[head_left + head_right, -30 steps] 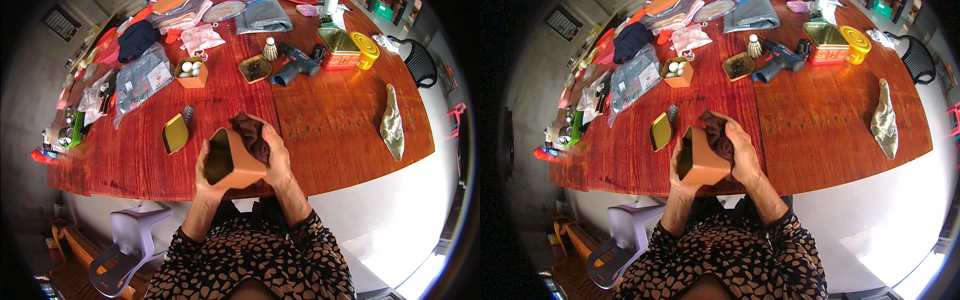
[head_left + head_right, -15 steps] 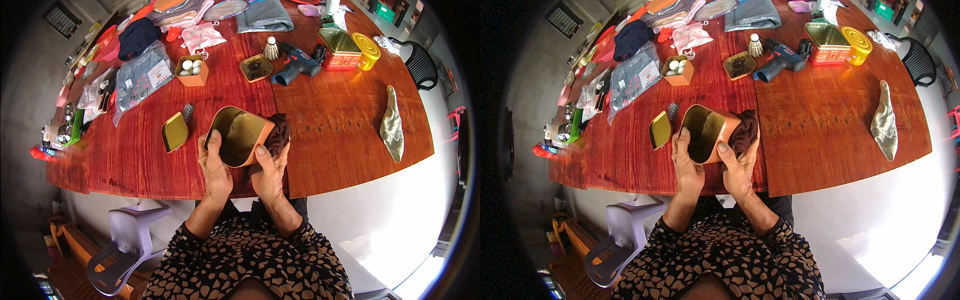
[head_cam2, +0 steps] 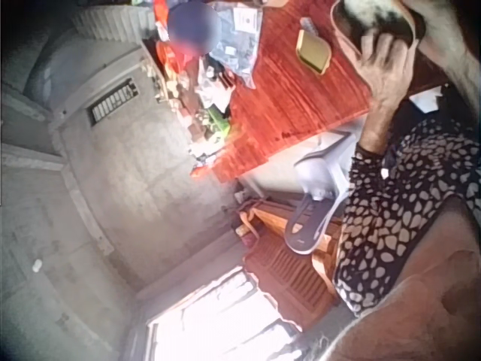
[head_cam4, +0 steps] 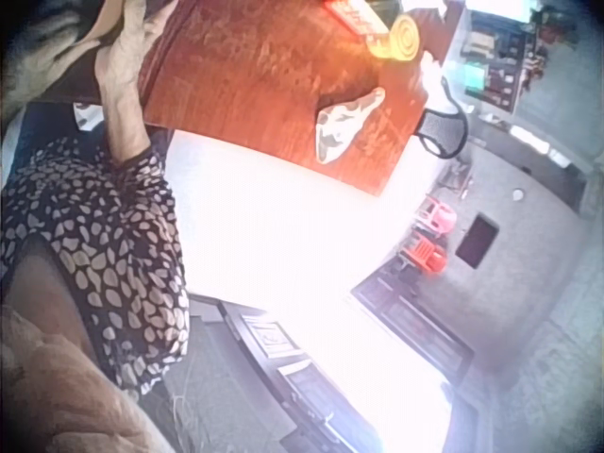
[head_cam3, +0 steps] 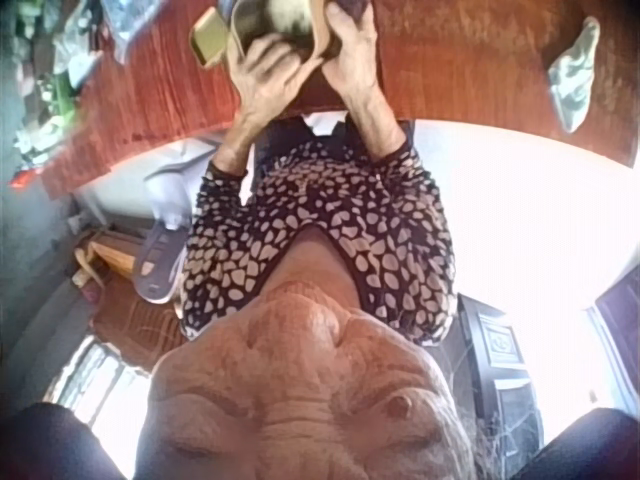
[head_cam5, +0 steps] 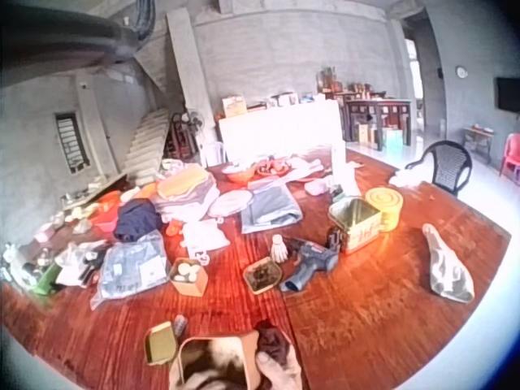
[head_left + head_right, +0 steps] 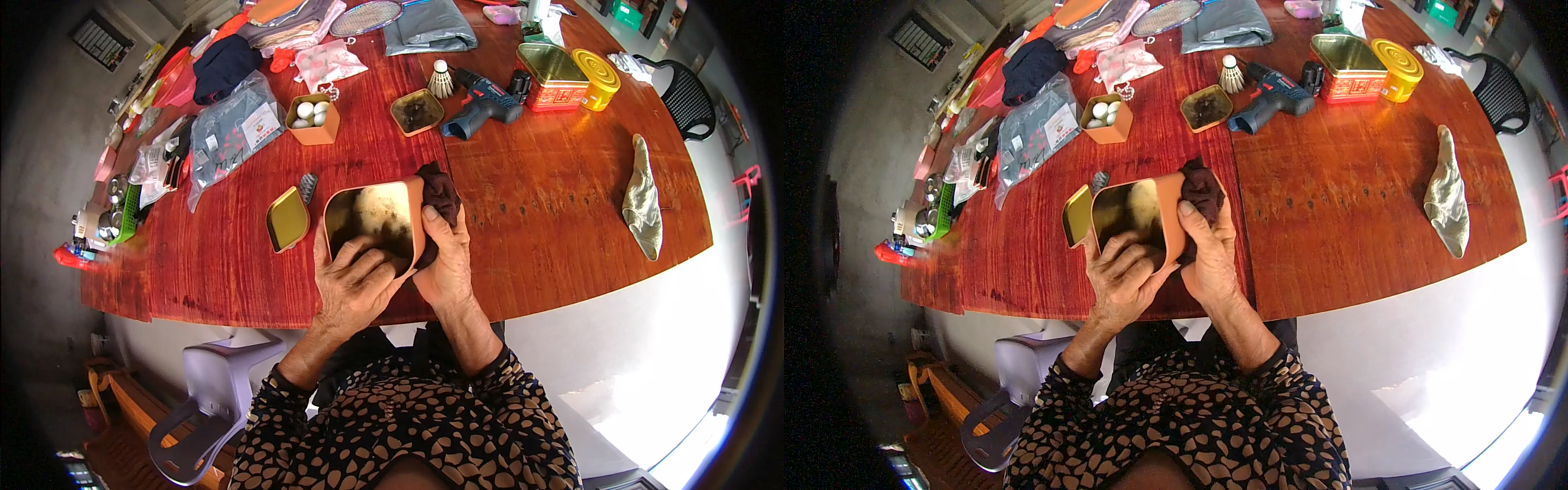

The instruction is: The person cleans a small metal tin and several white spherical objects using a dark cloth. They wipe the inside and outside of the tin, then pick up the spheres one by one to wipe them individually before placing them back into the tin.

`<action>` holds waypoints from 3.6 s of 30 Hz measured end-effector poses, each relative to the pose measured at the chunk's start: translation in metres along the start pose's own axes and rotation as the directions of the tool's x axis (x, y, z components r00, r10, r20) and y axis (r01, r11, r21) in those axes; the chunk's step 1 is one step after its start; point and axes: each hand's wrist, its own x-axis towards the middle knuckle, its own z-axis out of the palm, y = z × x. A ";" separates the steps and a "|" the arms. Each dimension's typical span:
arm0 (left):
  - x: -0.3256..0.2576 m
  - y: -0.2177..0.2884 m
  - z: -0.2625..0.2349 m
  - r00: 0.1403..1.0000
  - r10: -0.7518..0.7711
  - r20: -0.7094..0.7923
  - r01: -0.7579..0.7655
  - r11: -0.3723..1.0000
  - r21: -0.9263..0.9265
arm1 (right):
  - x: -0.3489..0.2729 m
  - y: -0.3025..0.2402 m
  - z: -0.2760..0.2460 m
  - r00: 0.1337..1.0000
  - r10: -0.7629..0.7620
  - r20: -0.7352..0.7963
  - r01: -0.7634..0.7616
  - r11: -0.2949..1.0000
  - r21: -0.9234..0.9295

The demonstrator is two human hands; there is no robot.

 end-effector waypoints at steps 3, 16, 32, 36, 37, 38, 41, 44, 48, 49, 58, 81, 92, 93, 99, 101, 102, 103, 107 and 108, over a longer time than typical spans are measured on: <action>0.003 0.000 -0.005 0.993 -0.116 0.035 0.118 0.990 -0.075 | -0.004 -0.003 0.002 0.948 -0.205 0.242 0.293 0.856 -0.425; -0.002 0.004 -0.016 0.845 -0.463 0.268 0.474 0.416 -0.776 | -0.001 -0.016 0.010 0.644 -0.251 0.723 0.763 0.140 -0.631; 0.005 -0.004 -0.005 0.676 -0.726 0.124 0.428 0.250 -0.869 | -0.032 0.036 -0.009 0.986 0.167 0.021 -0.153 0.941 -0.300; 0.006 -0.016 -0.010 0.665 -0.735 0.129 0.428 0.234 -0.873 | -0.048 0.036 -0.033 0.992 0.107 0.068 -0.072 0.917 -0.393; 0.003 -0.019 -0.012 0.680 -0.722 0.130 0.435 0.255 -0.864 | -0.048 0.028 -0.038 0.996 0.055 0.077 -0.019 0.916 -0.401; -0.001 -0.021 -0.012 0.694 -0.707 0.137 0.446 0.273 -0.852 | -0.046 0.015 -0.030 0.997 0.000 0.080 0.032 0.913 -0.407; -0.008 -0.020 -0.013 0.714 -0.677 0.179 0.404 0.190 -0.895 | -0.038 -0.001 -0.011 0.863 -0.343 0.372 0.501 0.478 -0.722; -0.017 -0.007 -0.017 0.750 -0.631 0.198 0.374 0.158 -0.914 | -0.037 0.014 0.005 0.663 -0.459 0.591 0.735 0.254 -0.628; -0.015 -0.004 -0.023 0.786 -0.592 0.179 0.279 0.082 -0.957 | -0.015 0.012 0.015 0.706 -0.504 0.497 0.693 0.350 -0.631; -0.017 -0.004 -0.026 0.766 -0.621 0.164 0.268 0.078 -0.960 | -0.010 0.016 0.016 0.754 -0.501 0.425 0.645 0.440 -0.625; -0.038 0.003 -0.035 0.771 -0.635 0.054 0.224 0.191 -0.956 | -0.052 0.033 -0.002 0.980 0.165 0.107 -0.073 0.813 -0.578; 0.009 0.104 0.063 0.775 0.220 0.593 0.627 -0.152 -0.764 | -0.132 -0.153 -0.050 0.750 -0.455 0.481 0.303 -0.410 -0.860; 0.022 0.180 0.107 0.429 0.307 0.850 0.734 -0.667 -0.129 | -0.178 -0.151 -0.102 0.543 -0.695 0.472 0.050 -0.534 -0.844; 0.022 0.183 0.113 0.417 0.334 0.846 0.732 -0.675 -0.094 | -0.187 -0.147 -0.105 0.557 -0.679 0.478 0.065 -0.538 -0.841; 0.019 0.207 0.100 0.466 0.295 0.834 0.819 -0.501 -0.280 | -0.215 -0.164 -0.132 0.438 -0.841 0.317 -0.008 -0.356 -0.935; 0.015 0.207 0.102 0.533 0.324 0.781 0.825 -0.405 -0.395 | -0.222 -0.172 -0.136 0.354 -0.931 -0.095 0.102 0.139 -0.985; 0.015 0.210 0.102 0.565 0.340 0.752 0.817 -0.356 -0.453 | -0.224 -0.176 -0.131 0.301 -0.925 -0.233 0.177 0.294 -0.939; 0.014 0.216 0.099 0.630 0.302 0.716 0.776 -0.283 -0.563 | -0.235 -0.177 -0.130 0.380 -0.923 -0.059 0.156 0.127 -0.980; 0.015 0.224 0.090 0.613 0.397 0.683 0.741 0.011 -0.672 | -0.236 -0.185 -0.089 0.490 -0.736 0.467 0.037 -0.517 -0.855; 0.018 0.225 0.087 0.626 0.424 0.654 0.702 0.057 -0.710 | -0.236 -0.182 -0.086 0.548 -0.696 0.463 -0.013 -0.561 -0.828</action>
